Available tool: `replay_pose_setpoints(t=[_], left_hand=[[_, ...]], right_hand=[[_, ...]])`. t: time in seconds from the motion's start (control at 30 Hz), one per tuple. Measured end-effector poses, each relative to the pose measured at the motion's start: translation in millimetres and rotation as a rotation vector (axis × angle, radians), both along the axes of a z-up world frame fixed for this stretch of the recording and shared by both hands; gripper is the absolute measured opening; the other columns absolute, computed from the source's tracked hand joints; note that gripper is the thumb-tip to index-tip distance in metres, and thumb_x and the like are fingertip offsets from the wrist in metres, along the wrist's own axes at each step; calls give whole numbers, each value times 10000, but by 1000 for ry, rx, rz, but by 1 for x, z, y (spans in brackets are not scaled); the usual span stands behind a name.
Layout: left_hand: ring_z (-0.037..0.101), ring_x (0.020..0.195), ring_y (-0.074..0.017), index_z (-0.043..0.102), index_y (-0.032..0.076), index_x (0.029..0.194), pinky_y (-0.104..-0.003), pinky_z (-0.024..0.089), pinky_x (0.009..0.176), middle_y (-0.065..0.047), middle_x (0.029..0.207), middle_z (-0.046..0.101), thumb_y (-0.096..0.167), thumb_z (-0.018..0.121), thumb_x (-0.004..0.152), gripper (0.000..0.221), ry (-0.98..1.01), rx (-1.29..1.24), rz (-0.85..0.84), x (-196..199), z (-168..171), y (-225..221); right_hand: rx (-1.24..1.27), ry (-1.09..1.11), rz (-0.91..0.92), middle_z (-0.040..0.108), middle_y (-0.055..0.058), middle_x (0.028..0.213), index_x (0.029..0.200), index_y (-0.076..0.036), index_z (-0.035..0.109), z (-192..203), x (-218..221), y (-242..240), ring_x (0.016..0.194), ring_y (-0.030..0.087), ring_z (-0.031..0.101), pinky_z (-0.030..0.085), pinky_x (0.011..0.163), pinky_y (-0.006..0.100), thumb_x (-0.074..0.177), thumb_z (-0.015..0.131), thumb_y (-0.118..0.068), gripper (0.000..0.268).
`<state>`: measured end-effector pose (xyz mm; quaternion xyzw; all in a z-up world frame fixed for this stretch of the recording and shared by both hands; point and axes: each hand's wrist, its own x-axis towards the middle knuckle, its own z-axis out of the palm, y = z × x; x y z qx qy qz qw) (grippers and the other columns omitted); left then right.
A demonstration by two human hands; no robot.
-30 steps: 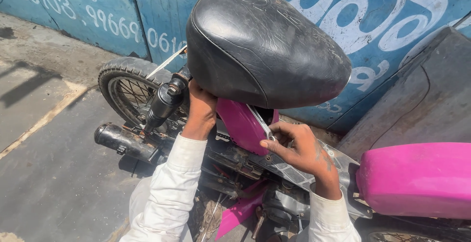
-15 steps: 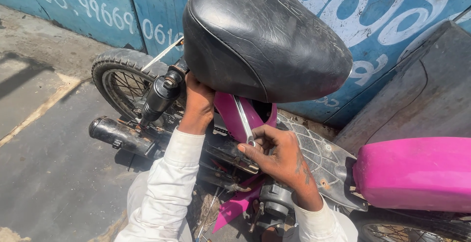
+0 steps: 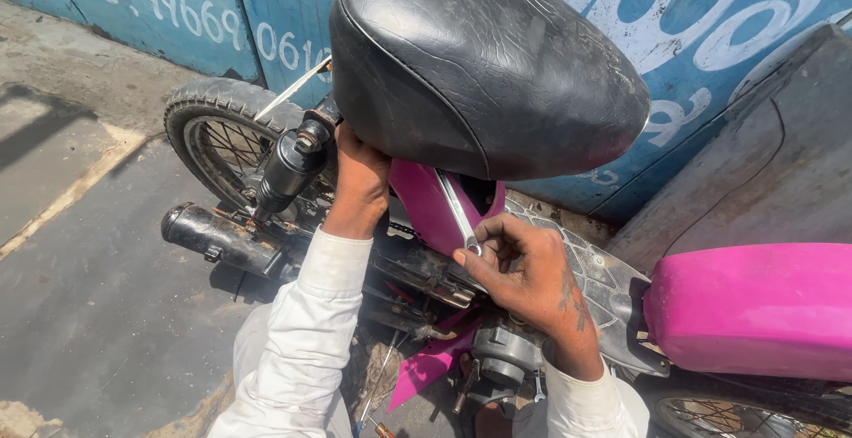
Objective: The recorder is using a wrench to adjust or remove bolts under the motorcycle seat.
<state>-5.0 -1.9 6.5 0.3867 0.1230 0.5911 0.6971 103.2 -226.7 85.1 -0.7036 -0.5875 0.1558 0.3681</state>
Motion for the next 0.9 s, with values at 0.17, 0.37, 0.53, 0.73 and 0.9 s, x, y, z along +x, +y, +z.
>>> replay_pose_setpoints(t=[0.17, 0.37, 0.53, 0.73, 0.9], left_hand=[[732, 995, -209, 597, -63, 1166, -322, 643, 840, -152, 1117, 699, 33, 518, 1022, 190, 65, -59, 2, -2, 10, -5], [723, 945, -215, 623, -112, 1105, -320, 609, 808, -184, 1080, 720, -13, 647, 1003, 144, 155, 144, 124, 8, -23, 10], [723, 974, -199, 618, -105, 1145, -309, 608, 822, -163, 1114, 720, 14, 611, 993, 194, 153, 110, 150, 6, -5, -2], [718, 1020, -192, 593, -91, 1205, -310, 613, 864, -146, 1151, 709, 15, 578, 991, 239, 30, 60, 104, 6, -2, -7], [722, 1023, -199, 603, -101, 1196, -309, 599, 871, -157, 1147, 720, 36, 542, 1019, 232, 57, 15, 103, 6, -5, -5]], right_hand=[[39, -19, -91, 687, 18, 600, 897, -10, 709, -2, 21, 5, 544, 55, 621, 472, 512, 242, 788, 813, -184, 231], [148, -221, -324, 738, 151, 747, 948, 15, 760, -20, 63, 32, 661, 257, 737, 537, 637, 351, 858, 778, -147, 186], [342, -415, -193, 729, 228, 877, 955, 44, 722, -94, 145, 79, 791, 412, 706, 539, 712, 443, 870, 681, 4, 102], [562, -403, 14, 723, 238, 937, 974, 48, 704, -103, 156, 90, 879, 410, 707, 548, 786, 450, 817, 626, 104, 184], [507, -310, -21, 725, 225, 940, 981, 47, 696, -108, 155, 90, 885, 389, 714, 550, 801, 434, 815, 583, 130, 217]])
